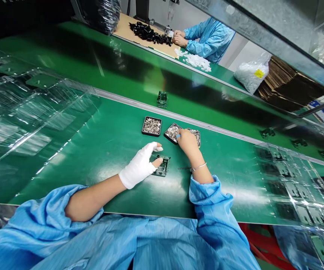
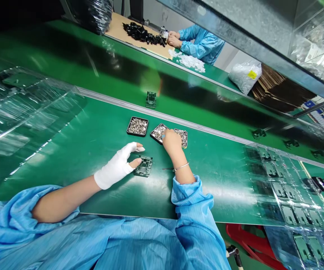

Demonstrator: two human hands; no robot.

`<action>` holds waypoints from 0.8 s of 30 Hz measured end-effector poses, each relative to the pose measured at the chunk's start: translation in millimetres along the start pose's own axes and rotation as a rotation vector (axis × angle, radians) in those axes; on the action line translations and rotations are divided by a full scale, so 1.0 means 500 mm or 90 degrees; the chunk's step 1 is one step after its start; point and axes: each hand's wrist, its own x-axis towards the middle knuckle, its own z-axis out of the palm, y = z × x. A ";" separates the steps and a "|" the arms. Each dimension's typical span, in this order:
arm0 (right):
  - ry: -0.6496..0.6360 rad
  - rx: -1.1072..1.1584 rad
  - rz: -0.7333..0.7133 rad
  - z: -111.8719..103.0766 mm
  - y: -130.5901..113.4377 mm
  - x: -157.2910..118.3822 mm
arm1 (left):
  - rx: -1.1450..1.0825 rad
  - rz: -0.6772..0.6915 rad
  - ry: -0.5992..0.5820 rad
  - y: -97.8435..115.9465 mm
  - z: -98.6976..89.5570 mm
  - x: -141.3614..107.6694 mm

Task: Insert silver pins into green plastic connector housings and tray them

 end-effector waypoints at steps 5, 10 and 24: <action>0.043 0.087 0.026 0.008 0.016 0.004 | -0.004 0.007 0.000 0.004 -0.001 0.000; 0.069 0.155 0.019 0.019 0.027 0.006 | -0.013 0.000 -0.001 0.002 -0.001 0.001; -0.033 0.743 -0.205 -0.006 -0.060 -0.122 | 0.120 0.093 0.030 0.038 -0.032 0.005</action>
